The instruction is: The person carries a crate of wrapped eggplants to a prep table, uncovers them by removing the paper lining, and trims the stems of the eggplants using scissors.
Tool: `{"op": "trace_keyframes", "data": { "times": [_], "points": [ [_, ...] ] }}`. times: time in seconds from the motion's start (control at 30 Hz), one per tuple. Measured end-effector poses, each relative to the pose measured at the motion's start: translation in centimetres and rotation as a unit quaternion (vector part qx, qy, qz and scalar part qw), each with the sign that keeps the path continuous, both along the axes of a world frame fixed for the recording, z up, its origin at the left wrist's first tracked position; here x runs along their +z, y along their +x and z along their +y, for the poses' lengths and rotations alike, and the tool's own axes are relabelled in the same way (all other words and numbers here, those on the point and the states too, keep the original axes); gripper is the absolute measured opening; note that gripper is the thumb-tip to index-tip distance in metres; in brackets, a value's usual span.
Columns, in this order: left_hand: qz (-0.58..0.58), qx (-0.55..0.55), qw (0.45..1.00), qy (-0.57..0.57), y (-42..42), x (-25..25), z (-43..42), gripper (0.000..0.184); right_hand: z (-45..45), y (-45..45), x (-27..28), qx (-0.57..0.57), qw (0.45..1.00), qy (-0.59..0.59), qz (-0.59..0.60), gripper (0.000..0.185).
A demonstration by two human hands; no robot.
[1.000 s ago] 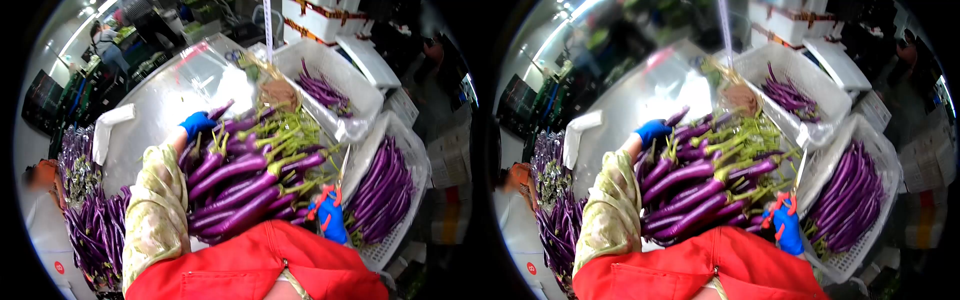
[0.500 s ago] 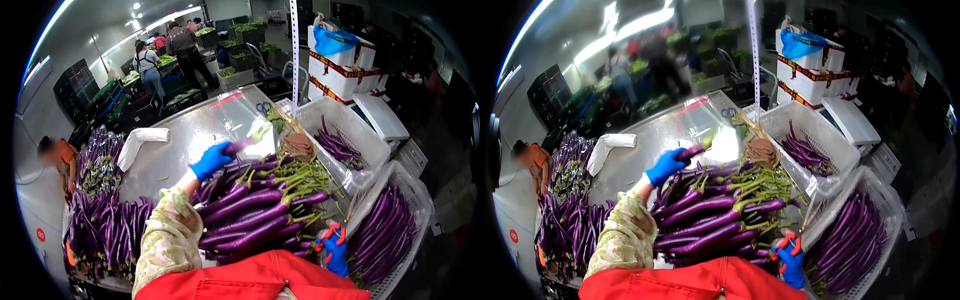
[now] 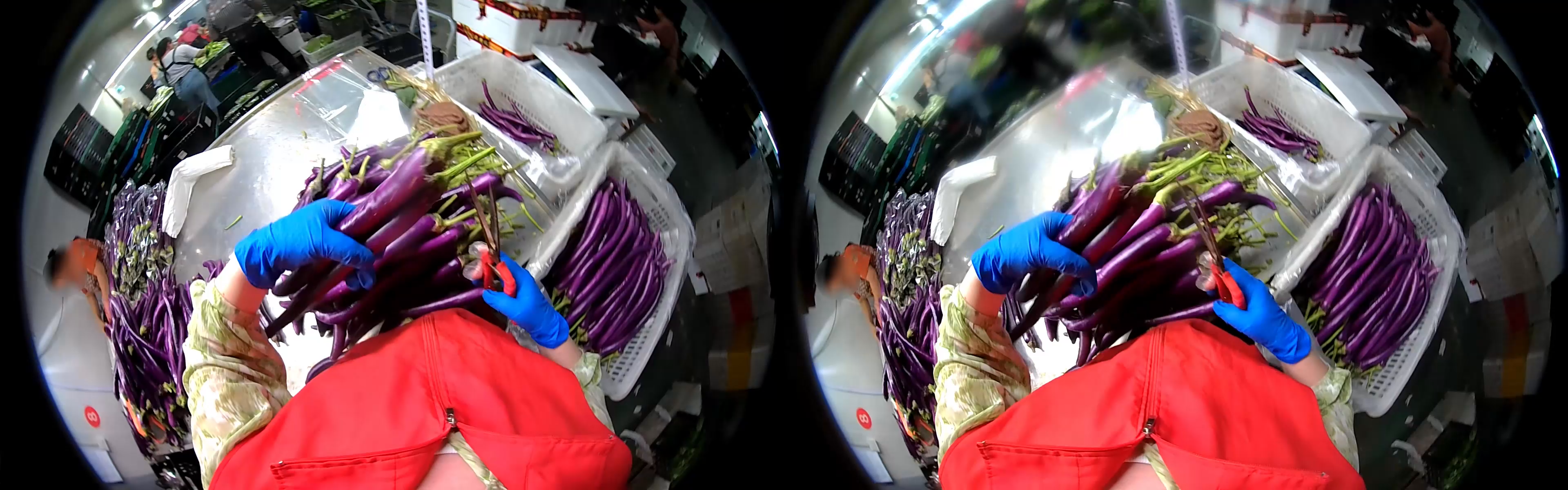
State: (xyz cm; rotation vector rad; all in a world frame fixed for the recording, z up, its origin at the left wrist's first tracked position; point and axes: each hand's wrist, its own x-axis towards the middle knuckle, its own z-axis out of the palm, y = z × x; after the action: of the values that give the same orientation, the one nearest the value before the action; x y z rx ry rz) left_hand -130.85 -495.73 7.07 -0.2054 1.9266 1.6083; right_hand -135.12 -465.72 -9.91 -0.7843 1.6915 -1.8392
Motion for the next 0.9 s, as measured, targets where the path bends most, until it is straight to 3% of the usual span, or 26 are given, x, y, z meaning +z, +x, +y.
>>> {"op": "trace_keyframes", "data": {
  "times": [0.17,0.37,0.5,0.7,0.8,0.9],
  "points": [
    [-0.101,0.027,0.981,0.166,1.4,-3.9,1.2,0.034,0.6,1.6,0.4,-0.008,0.999,0.006,-0.033,0.062],
    [-0.101,0.069,0.953,0.275,1.9,-7.5,2.9,0.039,1.3,2.9,-1.6,-0.023,0.997,0.064,-0.026,0.064],
    [-0.088,0.048,0.958,0.269,1.9,-8.8,3.7,0.039,1.0,3.5,-1.6,-0.086,0.995,0.044,0.005,0.050],
    [-0.048,0.073,0.965,0.248,2.1,-9.1,4.1,0.038,1.2,3.3,-2.0,-0.091,0.995,0.044,-0.018,0.044],
    [-0.053,0.058,0.970,0.231,2.0,-9.2,3.9,0.037,1.4,3.2,-3.0,-0.053,0.994,0.052,-0.086,0.059],
    [-0.074,0.039,0.971,0.223,2.1,-9.9,4.1,0.035,1.0,2.6,-1.1,-0.021,0.991,0.084,-0.105,0.056]
  ]
}}
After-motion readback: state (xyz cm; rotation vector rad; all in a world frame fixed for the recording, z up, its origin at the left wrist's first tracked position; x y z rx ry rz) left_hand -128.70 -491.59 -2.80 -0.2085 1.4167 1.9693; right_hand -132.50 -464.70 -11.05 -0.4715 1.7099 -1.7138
